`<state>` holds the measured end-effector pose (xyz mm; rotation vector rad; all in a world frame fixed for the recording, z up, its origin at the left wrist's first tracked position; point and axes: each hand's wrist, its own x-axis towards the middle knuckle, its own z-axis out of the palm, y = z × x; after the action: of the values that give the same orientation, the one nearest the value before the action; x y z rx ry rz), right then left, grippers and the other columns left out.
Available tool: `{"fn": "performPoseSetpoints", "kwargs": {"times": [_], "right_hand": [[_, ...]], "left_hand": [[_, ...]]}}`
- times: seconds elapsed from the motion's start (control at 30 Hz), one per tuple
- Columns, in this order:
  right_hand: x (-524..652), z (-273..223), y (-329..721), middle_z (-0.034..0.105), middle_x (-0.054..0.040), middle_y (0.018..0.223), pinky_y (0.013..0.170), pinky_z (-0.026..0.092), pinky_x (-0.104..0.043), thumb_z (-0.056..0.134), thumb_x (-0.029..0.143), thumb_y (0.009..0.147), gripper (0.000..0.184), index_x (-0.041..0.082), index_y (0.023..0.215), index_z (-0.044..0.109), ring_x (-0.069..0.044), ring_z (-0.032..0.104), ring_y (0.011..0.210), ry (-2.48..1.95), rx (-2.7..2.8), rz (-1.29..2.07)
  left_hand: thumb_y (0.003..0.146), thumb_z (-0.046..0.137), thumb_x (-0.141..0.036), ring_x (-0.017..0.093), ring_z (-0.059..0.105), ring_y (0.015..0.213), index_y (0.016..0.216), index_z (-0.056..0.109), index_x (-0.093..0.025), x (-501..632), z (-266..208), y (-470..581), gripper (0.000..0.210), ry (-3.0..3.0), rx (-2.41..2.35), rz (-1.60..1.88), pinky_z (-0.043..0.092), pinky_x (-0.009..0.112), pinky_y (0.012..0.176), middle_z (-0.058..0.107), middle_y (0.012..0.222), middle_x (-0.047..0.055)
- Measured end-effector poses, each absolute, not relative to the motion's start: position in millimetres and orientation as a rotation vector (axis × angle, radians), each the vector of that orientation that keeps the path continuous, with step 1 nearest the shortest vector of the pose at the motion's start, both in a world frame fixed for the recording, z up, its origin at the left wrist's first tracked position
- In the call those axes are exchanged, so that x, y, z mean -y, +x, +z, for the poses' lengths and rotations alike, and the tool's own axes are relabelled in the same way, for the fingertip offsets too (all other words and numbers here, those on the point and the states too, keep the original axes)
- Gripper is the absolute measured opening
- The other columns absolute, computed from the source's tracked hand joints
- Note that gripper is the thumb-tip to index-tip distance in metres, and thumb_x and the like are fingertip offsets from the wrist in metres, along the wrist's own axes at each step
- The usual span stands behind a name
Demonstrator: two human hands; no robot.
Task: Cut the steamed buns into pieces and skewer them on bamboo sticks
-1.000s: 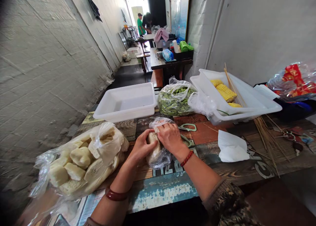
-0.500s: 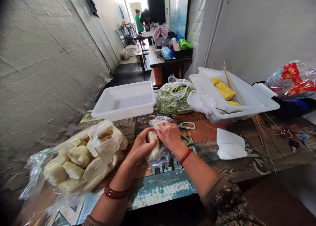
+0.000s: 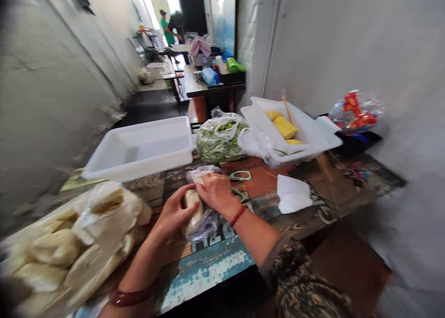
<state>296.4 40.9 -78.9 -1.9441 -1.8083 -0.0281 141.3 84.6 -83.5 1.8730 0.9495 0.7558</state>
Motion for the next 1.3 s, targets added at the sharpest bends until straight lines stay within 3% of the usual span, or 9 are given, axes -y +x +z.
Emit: {"fn": "performPoseSetpoints", "kwargs": {"times": [0.13,0.23,0.3,0.47,0.6,0.8,1.0,1.1,1.3], "right_hand": [[-45.0,-75.7,303.4,0.076,-0.0074,0.111,0.092,0.052,-0.031,0.054,0.042,0.098,0.033,0.020,0.119,0.067,-0.021,0.069,0.103,-1.872,1.822,0.000],[-45.7,-73.9,306.5,0.072,-0.0100,0.123,0.102,0.048,-0.033,0.052,0.034,0.100,0.035,0.017,0.129,0.062,-0.021,0.065,0.114,-1.760,1.815,0.054],[-44.5,-72.2,309.4,0.071,-0.0116,0.123,0.102,0.048,-0.036,0.050,0.027,0.100,0.031,0.015,0.124,0.065,-0.022,0.064,0.115,-1.676,1.801,0.105],[-34.8,-57.4,329.0,0.079,-0.0060,0.095,0.071,0.056,-0.027,0.052,0.035,0.099,0.028,0.019,0.099,0.074,-0.017,0.072,0.081,-1.400,1.691,0.432],[-33.3,-51.5,351.2,0.077,-0.0049,0.079,0.049,0.048,-0.022,0.044,0.051,0.098,0.045,0.017,0.095,0.073,-0.013,0.065,0.056,-1.341,1.268,0.600],[-51.6,-81.8,377.6,0.076,-0.0081,0.081,0.062,0.052,-0.027,0.043,0.049,0.094,0.043,0.016,0.098,0.071,-0.017,0.068,0.067,-1.651,1.123,0.327],[-42.0,-95.2,372.4,0.079,-0.0123,0.091,0.073,0.051,-0.036,0.051,0.048,0.086,0.037,0.020,0.091,0.076,-0.028,0.071,0.081,-1.857,1.470,0.286],[-33.3,-105.0,377.6,0.079,-0.0127,0.091,0.072,0.053,-0.038,0.052,0.049,0.083,0.040,0.021,0.098,0.077,-0.031,0.072,0.083,-1.893,1.615,0.296],[2.4,-152.4,412.7,0.075,-0.0171,0.115,0.095,0.054,-0.048,0.044,0.049,0.086,0.047,0.018,0.104,0.075,-0.034,0.070,0.107,-1.812,2.019,0.041]], "left_hand": [[0.070,0.068,-0.034,0.029,0.065,0.102,0.117,0.065,-0.019,-92.8,-87.2,138.9,0.049,1.913,-1.020,0.773,0.048,0.041,0.095,0.070,0.113,0.008],[0.069,0.070,-0.032,0.029,0.062,0.106,0.109,0.064,-0.021,-93.0,-83.5,136.7,0.043,2.008,-1.049,0.890,0.046,0.043,0.099,0.066,0.114,0.008],[0.067,0.072,-0.029,0.028,0.060,0.107,0.102,0.063,-0.022,-91.5,-80.0,135.6,0.036,2.069,-1.062,0.962,0.045,0.042,0.100,0.064,0.110,0.008],[0.064,0.081,-0.030,0.029,0.059,0.104,0.099,0.062,-0.022,-90.1,-77.0,132.4,0.040,2.133,-1.109,0.949,0.045,0.042,0.097,0.064,0.104,0.007],[0.076,0.070,-0.029,0.028,0.059,0.107,0.110,0.065,-0.021,-90.7,-76.8,124.4,0.035,2.088,-1.005,0.852,0.045,0.043,0.097,0.066,0.111,0.008],[0.074,0.063,-0.017,0.025,0.060,0.108,0.126,0.063,-0.019,-96.5,-76.5,112.4,0.052,2.025,-0.861,0.802,0.047,0.041,0.099,0.064,0.115,0.008],[0.066,0.082,-0.028,0.028,0.061,0.102,0.095,0.076,-0.017,-82.4,-84.4,114.9,0.031,2.131,-0.927,0.688,0.049,0.038,0.092,0.064,0.105,0.010],[0.067,0.084,-0.035,0.026,0.063,0.098,0.103,0.076,-0.020,-77.1,-84.9,116.0,0.040,2.127,-0.945,0.684,0.051,0.034,0.084,0.065,0.109,0.010],[0.079,0.074,-0.044,0.029,0.068,0.096,0.122,0.069,-0.024,-61.7,-75.3,113.8,0.047,2.199,-0.992,0.494,0.052,0.038,0.085,0.073,0.108,0.009]]}}
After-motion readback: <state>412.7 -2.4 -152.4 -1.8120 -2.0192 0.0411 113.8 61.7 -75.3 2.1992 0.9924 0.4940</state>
